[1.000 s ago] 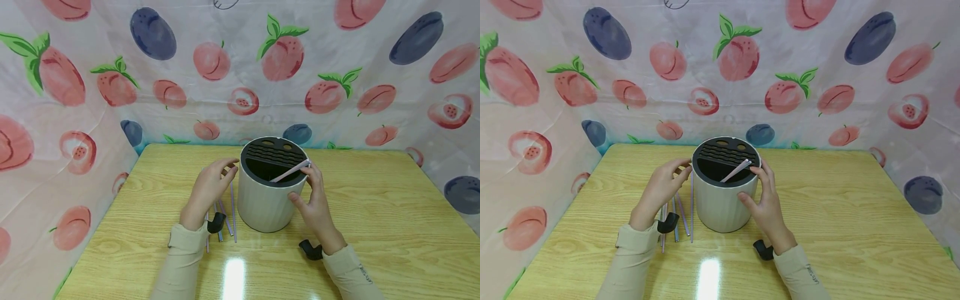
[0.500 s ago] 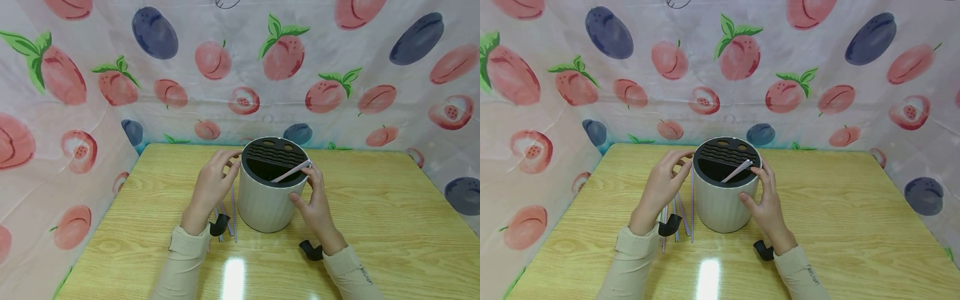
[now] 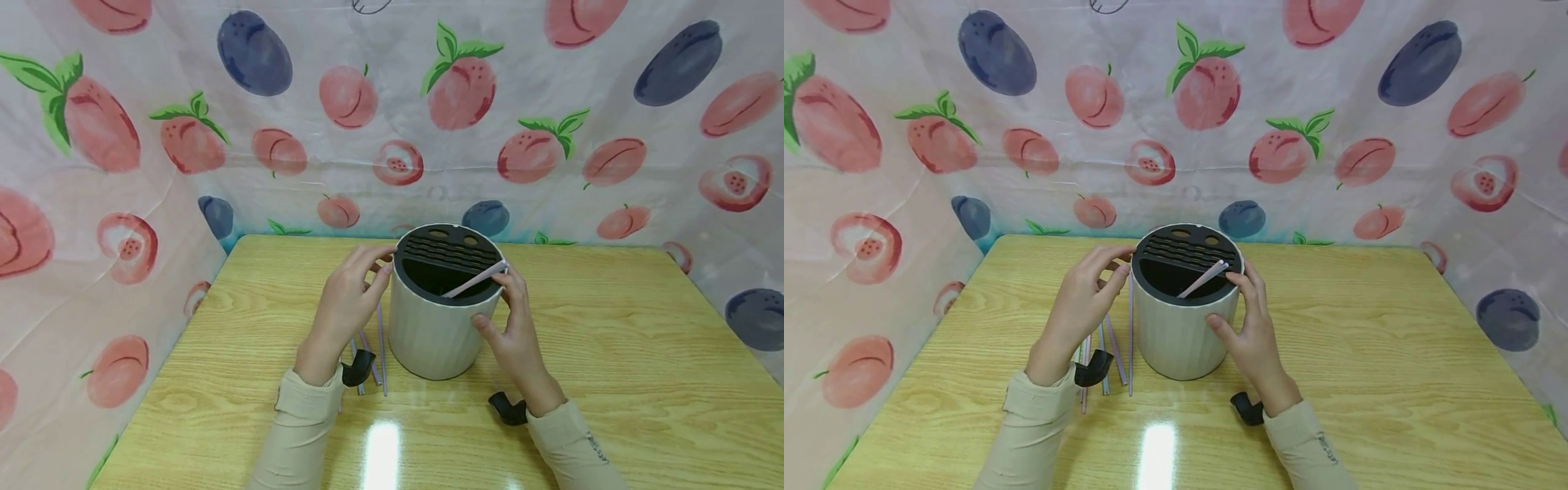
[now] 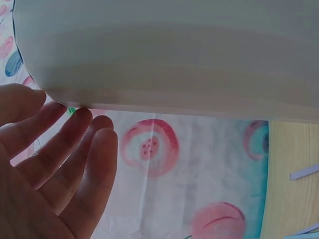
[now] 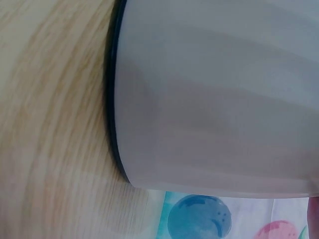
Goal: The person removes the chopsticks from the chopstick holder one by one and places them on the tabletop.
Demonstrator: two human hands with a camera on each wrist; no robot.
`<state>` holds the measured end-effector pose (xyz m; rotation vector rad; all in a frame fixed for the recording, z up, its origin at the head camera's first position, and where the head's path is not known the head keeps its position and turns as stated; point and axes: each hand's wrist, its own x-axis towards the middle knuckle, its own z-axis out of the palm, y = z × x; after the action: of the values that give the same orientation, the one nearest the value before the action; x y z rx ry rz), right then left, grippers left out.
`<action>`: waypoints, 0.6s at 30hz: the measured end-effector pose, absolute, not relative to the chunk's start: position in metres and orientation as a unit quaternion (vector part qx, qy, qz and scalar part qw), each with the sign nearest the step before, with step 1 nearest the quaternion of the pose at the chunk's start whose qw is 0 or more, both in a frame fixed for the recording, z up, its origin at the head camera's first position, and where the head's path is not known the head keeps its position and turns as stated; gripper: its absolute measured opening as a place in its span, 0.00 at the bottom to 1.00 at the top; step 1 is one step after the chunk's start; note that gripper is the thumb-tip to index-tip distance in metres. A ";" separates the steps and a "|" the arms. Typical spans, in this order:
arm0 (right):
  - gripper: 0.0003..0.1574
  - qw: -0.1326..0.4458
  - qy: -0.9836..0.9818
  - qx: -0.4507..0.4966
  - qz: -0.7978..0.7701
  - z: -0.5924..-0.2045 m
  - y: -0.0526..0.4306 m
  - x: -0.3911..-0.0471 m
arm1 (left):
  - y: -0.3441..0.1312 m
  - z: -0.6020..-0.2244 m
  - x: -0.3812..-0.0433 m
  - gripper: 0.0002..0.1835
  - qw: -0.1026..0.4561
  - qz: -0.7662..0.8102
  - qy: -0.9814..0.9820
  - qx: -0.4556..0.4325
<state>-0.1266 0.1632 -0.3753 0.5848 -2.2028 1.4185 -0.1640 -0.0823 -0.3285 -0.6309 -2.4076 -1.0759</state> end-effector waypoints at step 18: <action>0.39 0.231 -0.803 0.211 0.507 -0.391 0.171 -0.137 | -0.082 -0.327 -0.164 0.15 0.193 -0.387 -0.874 -0.220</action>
<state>-0.1368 0.1707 -0.3912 0.5800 -2.2079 1.3949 -0.1640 -0.0821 -0.3268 -0.6182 -2.4531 -1.0849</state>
